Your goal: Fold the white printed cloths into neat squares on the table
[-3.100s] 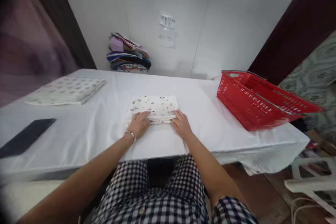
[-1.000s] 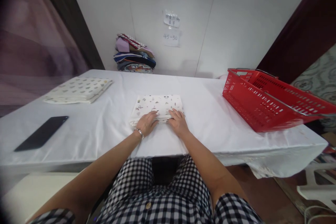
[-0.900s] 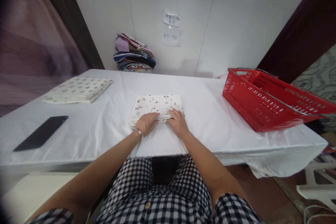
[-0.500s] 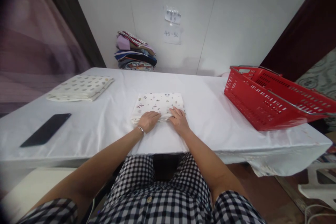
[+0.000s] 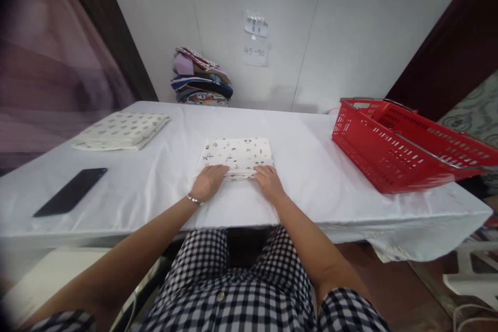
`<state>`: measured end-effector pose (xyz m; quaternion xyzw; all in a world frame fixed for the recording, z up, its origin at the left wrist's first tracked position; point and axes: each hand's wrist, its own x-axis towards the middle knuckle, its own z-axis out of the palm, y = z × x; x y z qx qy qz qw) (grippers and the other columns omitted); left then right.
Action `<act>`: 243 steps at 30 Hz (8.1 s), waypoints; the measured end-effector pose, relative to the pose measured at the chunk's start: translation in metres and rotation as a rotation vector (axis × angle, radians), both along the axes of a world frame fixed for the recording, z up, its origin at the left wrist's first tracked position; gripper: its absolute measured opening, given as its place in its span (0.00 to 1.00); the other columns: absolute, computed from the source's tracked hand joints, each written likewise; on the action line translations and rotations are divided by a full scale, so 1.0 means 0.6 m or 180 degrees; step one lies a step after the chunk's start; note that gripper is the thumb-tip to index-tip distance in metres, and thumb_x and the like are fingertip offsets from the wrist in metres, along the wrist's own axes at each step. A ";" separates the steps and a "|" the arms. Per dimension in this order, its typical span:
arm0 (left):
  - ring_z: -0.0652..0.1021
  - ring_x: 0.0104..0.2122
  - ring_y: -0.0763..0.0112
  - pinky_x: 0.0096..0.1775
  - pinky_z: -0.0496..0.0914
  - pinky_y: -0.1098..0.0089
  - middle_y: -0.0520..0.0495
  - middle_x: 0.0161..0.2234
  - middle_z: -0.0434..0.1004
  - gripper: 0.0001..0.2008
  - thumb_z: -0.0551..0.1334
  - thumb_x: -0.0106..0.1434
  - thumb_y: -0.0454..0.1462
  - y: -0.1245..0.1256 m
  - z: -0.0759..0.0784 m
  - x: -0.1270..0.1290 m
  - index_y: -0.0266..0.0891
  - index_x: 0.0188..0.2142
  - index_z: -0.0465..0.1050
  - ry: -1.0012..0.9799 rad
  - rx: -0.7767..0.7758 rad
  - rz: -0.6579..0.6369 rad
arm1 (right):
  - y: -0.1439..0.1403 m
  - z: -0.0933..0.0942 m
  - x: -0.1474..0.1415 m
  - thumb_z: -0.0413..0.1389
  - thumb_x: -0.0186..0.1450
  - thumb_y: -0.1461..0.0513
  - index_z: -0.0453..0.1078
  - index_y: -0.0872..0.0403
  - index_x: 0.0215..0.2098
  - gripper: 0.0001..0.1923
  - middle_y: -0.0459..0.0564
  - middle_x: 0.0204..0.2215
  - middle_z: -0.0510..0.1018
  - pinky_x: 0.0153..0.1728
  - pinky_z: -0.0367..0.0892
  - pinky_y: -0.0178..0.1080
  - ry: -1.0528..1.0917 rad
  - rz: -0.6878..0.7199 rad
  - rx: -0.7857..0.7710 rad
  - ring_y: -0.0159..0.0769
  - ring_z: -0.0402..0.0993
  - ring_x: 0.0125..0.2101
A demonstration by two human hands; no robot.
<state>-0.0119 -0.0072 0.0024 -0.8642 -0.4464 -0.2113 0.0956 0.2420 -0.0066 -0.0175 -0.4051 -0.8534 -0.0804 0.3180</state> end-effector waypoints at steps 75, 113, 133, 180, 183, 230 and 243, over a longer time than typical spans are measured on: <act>0.41 0.64 0.56 0.60 0.40 0.49 0.43 0.65 0.39 0.37 0.39 0.62 0.56 0.131 0.048 0.020 0.38 0.63 0.48 0.0361 -0.1560 0.1695 | 0.158 0.063 -0.021 0.37 0.63 0.43 0.44 0.56 0.65 0.39 0.53 0.65 0.39 0.60 0.34 0.52 -0.0898 -0.1125 -0.2406 0.43 0.30 0.64; 0.40 0.64 0.56 0.59 0.41 0.46 0.44 0.66 0.37 0.38 0.37 0.62 0.56 0.133 0.008 0.018 0.37 0.64 0.44 0.0281 -0.1521 0.1680 | 0.220 0.073 -0.040 0.36 0.63 0.42 0.39 0.60 0.65 0.42 0.55 0.65 0.36 0.59 0.29 0.54 -0.1024 -0.1056 -0.2355 0.44 0.27 0.64; 0.44 0.64 0.56 0.60 0.40 0.49 0.44 0.65 0.42 0.42 0.34 0.59 0.60 0.010 0.010 0.070 0.38 0.63 0.48 0.0186 -0.1770 0.0955 | 0.129 0.056 -0.076 0.35 0.65 0.45 0.42 0.55 0.65 0.36 0.51 0.65 0.40 0.60 0.33 0.46 -0.1077 -0.0666 -0.2158 0.37 0.33 0.64; 0.68 0.50 0.60 0.54 0.56 0.53 0.42 0.51 0.69 0.26 0.48 0.58 0.24 -0.078 0.005 0.005 0.41 0.55 0.63 0.0249 -0.0173 0.0693 | -0.009 0.030 0.077 0.45 0.59 0.70 0.54 0.53 0.61 0.30 0.53 0.58 0.62 0.59 0.44 0.52 -0.1181 -0.0076 -0.0863 0.40 0.54 0.58; 0.69 0.47 0.61 0.51 0.60 0.56 0.41 0.47 0.70 0.24 0.48 0.60 0.26 -0.075 0.009 0.004 0.40 0.54 0.63 0.0341 -0.0124 0.0637 | -0.003 0.036 0.060 0.43 0.60 0.72 0.55 0.54 0.60 0.29 0.55 0.55 0.65 0.60 0.42 0.53 -0.1391 -0.0115 -0.0640 0.41 0.58 0.55; 0.70 0.22 0.76 0.23 0.66 0.76 0.52 0.27 0.72 0.23 0.67 0.47 0.44 0.157 0.048 -0.095 0.39 0.43 0.72 -0.2891 -0.2652 0.1606 | 0.221 0.023 0.039 0.57 0.53 0.52 0.66 0.53 0.51 0.29 0.51 0.42 0.75 0.41 0.68 0.42 0.1812 -0.0854 -0.2803 0.41 0.72 0.40; 0.69 0.49 0.61 0.51 0.62 0.60 0.46 0.46 0.73 0.13 0.59 0.58 0.41 0.164 0.040 -0.084 0.43 0.42 0.73 -0.1129 -0.0971 0.0873 | 0.213 0.062 0.001 0.50 0.62 0.59 0.70 0.51 0.45 0.15 0.51 0.55 0.66 0.58 0.49 0.50 -0.0100 -0.0089 -0.1251 0.44 0.53 0.59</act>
